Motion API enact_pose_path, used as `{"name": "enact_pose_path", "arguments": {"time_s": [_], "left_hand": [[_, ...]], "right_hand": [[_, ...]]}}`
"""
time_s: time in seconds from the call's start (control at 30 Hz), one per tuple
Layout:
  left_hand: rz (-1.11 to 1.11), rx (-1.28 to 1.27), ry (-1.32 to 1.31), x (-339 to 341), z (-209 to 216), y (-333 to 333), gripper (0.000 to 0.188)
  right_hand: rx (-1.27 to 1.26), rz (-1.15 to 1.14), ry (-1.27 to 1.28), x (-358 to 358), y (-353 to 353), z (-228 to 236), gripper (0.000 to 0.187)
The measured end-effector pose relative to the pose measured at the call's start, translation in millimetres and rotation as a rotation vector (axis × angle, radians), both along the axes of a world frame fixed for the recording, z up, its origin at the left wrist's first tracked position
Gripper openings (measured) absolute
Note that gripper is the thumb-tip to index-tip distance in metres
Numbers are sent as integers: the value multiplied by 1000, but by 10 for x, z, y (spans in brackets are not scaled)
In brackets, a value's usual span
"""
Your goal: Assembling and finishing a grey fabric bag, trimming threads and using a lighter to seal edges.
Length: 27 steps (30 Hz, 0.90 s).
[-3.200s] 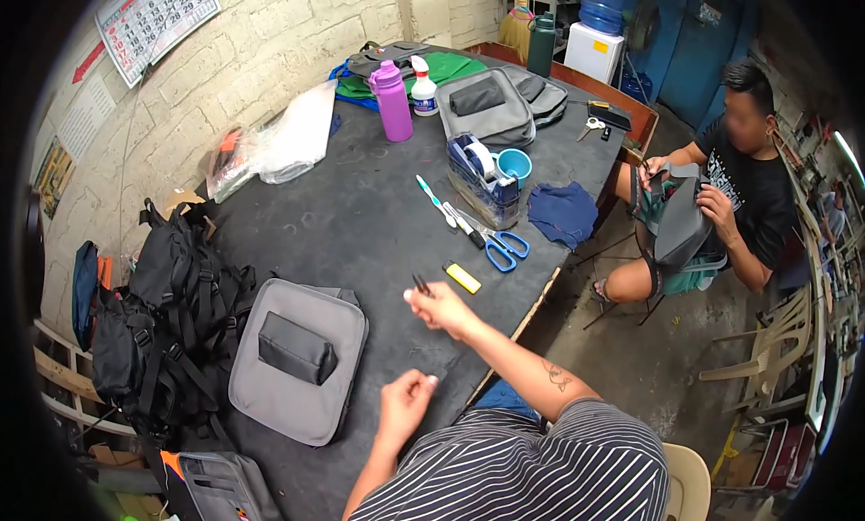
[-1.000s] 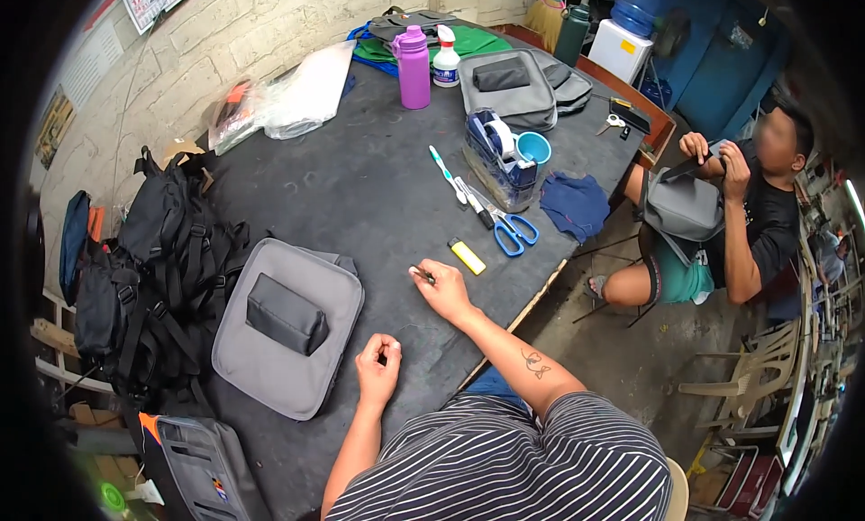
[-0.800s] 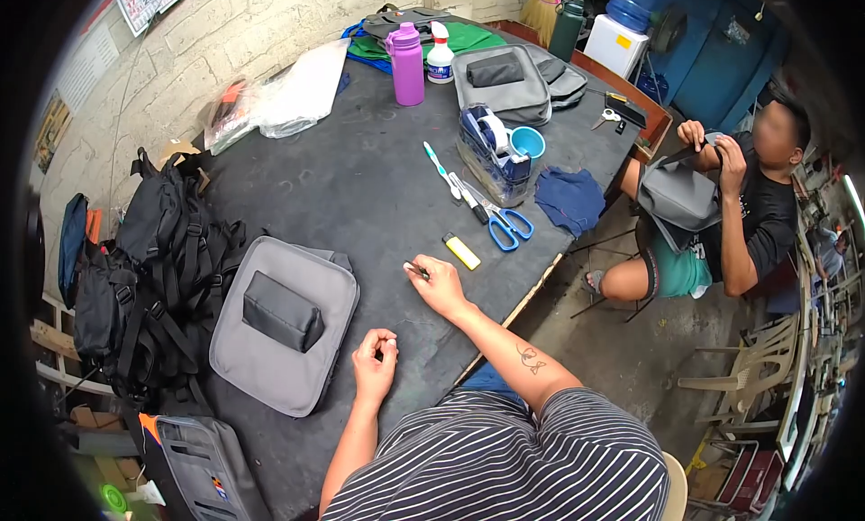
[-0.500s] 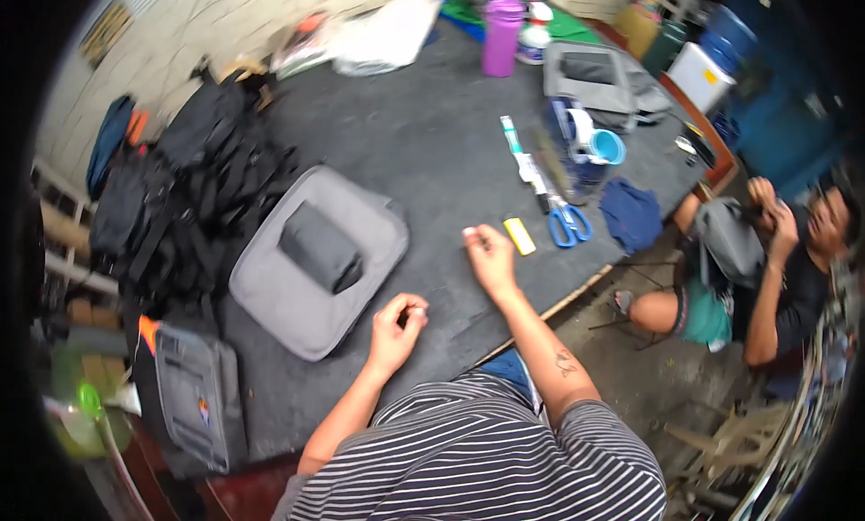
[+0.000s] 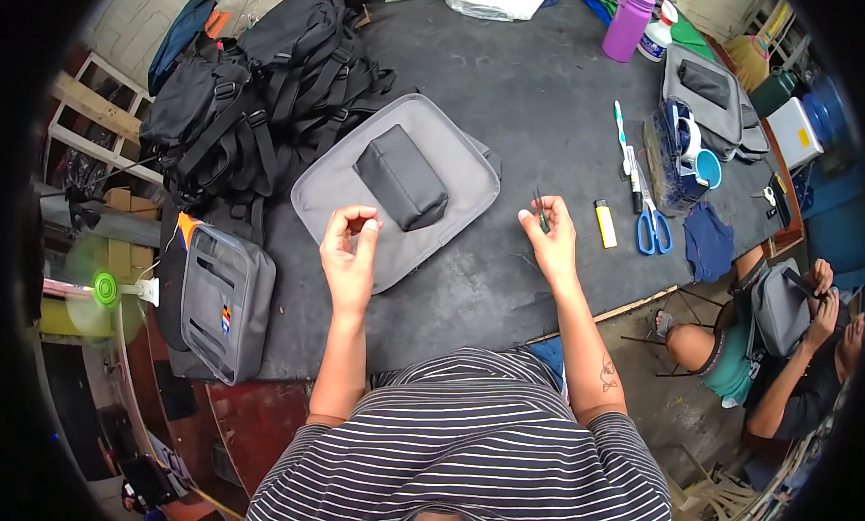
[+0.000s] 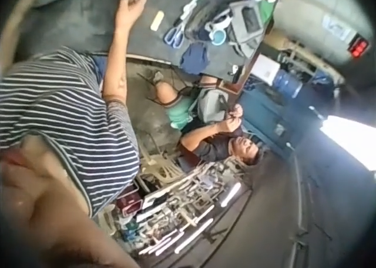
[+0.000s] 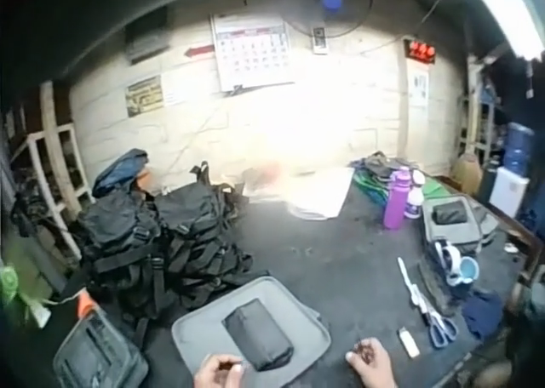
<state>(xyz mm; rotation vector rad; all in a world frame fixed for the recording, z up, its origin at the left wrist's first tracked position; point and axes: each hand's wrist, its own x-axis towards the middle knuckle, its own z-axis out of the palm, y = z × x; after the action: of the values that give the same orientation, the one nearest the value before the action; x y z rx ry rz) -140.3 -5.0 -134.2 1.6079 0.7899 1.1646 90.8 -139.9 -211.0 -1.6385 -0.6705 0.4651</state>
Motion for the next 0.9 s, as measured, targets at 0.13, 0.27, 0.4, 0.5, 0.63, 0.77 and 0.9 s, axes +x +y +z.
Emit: {"name": "enact_pose_path", "arguments": {"time_s": [0.13,0.27,0.4,0.5,0.63,0.77,0.9], "left_hand": [[-34,118,158,8,-20,-71,9],[-106,247,334,-17,-75,-98,14],[-156,370,500,-76,-90,-131,16],[-183,408,569,-114,-127,-195,21],[-175,489,663,-145,-238,-224,24],[-181,586,908,-108,-164,-185,32],[-127,506,561,-107,110,-32,24]], "right_hand": [[-26,68,-44,-144,-6,-68,24],[-191,120,-112,-347,-1,130,31],[-204,194,-157,-420,-21,159,34],[-229,186,-150,-419,-5,152,32],[-228,184,-136,-402,34,122,31],[-170,150,-104,-359,21,78,30],[101,133,182,-251,96,226,29]]}}
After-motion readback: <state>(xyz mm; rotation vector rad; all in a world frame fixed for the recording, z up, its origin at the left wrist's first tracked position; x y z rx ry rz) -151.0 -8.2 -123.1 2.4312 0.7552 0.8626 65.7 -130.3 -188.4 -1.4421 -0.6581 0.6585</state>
